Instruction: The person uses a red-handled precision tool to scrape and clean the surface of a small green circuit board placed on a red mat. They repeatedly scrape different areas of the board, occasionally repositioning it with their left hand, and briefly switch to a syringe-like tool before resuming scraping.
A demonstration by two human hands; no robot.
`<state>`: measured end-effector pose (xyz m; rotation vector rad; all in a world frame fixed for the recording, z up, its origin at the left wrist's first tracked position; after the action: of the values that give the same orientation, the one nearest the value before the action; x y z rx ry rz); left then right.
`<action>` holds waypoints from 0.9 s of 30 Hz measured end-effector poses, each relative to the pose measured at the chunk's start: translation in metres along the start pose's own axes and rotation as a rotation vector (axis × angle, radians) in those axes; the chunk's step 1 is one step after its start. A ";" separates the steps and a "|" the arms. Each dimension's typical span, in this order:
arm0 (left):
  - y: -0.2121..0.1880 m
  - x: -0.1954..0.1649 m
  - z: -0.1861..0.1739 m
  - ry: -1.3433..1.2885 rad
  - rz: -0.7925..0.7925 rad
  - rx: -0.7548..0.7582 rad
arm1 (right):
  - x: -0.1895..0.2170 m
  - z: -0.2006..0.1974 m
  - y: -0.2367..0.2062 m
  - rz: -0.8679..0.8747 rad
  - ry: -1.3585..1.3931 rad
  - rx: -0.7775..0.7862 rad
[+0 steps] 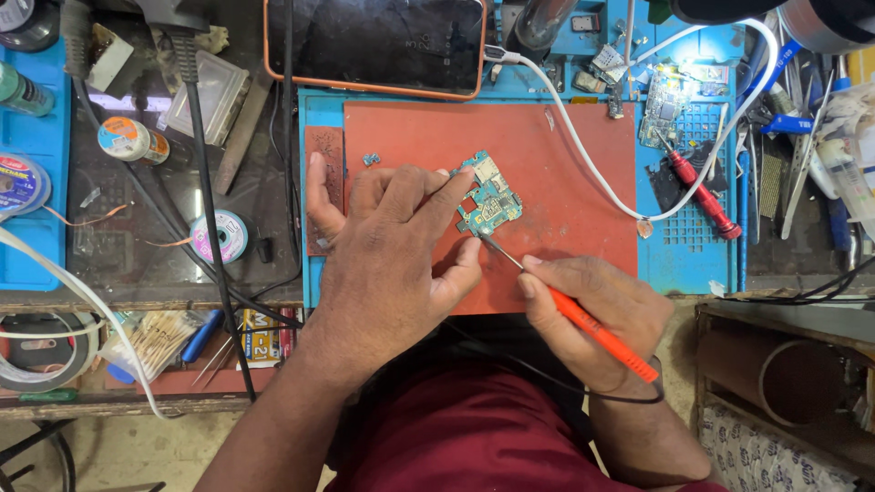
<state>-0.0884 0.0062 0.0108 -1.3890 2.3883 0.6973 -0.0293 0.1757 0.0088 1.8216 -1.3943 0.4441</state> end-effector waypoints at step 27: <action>0.002 -0.002 -0.002 0.005 0.000 -0.030 | -0.003 -0.005 -0.003 -0.077 -0.048 -0.115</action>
<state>-0.0893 0.0077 0.0136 -1.4044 2.3915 0.7337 -0.0268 0.1818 0.0083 1.7961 -1.3489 0.2764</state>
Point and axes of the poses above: each hand's wrist, its own y-axis towards the middle knuckle, its own z-axis out of the palm, x = y × z, the point moved 8 cm from there along y, towards the middle knuckle, and after that the axes turned 4 degrees about x, right-handed, at the moved point
